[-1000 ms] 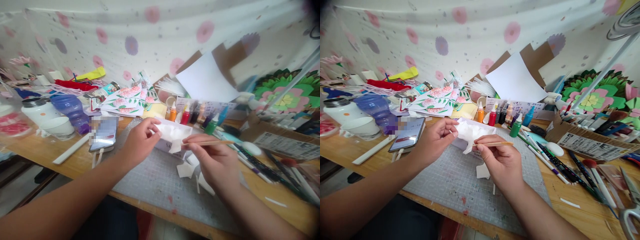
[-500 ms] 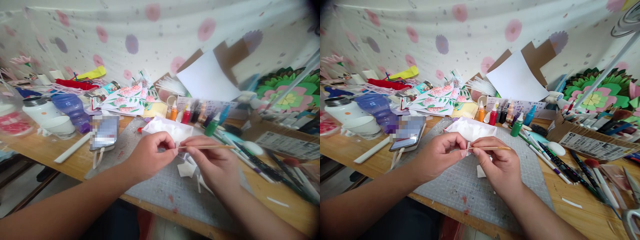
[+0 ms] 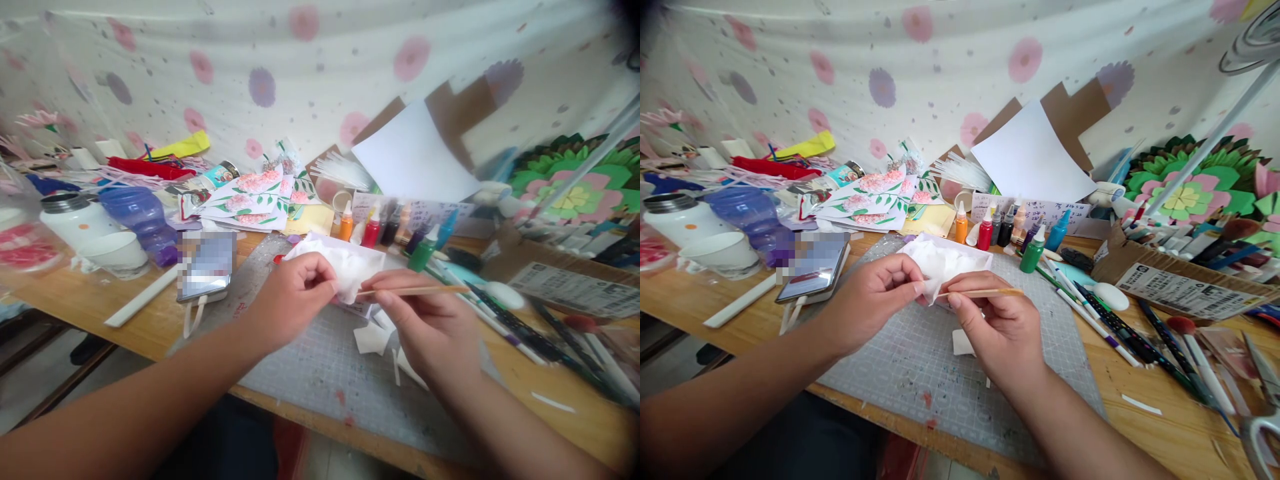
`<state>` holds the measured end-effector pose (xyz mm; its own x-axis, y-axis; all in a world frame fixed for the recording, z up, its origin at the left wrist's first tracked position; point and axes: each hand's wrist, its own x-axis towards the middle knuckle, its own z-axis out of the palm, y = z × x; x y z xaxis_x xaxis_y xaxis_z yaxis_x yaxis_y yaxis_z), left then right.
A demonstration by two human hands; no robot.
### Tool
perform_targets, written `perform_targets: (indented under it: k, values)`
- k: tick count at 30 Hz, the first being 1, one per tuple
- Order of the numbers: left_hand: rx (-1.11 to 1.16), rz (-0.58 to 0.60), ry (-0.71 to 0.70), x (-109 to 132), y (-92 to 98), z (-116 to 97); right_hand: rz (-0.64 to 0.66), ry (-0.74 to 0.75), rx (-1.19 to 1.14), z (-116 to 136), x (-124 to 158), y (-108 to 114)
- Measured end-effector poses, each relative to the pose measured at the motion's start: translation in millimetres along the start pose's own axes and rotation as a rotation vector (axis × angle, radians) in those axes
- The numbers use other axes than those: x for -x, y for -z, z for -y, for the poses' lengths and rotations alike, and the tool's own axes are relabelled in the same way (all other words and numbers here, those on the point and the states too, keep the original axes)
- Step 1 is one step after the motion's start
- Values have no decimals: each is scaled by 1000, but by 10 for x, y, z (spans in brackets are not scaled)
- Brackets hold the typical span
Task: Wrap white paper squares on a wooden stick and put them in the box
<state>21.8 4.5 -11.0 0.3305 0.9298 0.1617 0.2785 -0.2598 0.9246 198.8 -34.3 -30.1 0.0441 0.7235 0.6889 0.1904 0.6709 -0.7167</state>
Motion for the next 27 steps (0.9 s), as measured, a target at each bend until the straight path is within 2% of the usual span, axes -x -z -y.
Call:
perform_targets:
  k: [4,7,10,11,13,15,17,20,23,27]
  values:
    - [-31,-203,77,-135,74,151,-14,-15,-12,-2,0,-2]
    - [-44,-230,82,-169,118,198,-15,-21,-50,-14,1,-7]
    - [-72,-232,-26,-111,106,140,-8,-22,-91,-26,4,-9]
    - [-30,-201,-49,-81,89,108,-4,-20,-98,-29,5,-8]
    - [153,-56,-32,-22,47,46,9,-12,-112,-34,9,-2]
    - [349,117,45,20,7,5,17,-2,-132,-39,13,7]
    - [467,222,118,40,-15,-7,21,6,-137,-41,14,15]
    - [542,281,175,41,-13,7,40,25,-127,-32,12,23]
    - [615,290,219,37,5,25,68,49,-129,-8,11,27]
    - [718,308,200,40,20,32,78,81,-132,16,11,29]
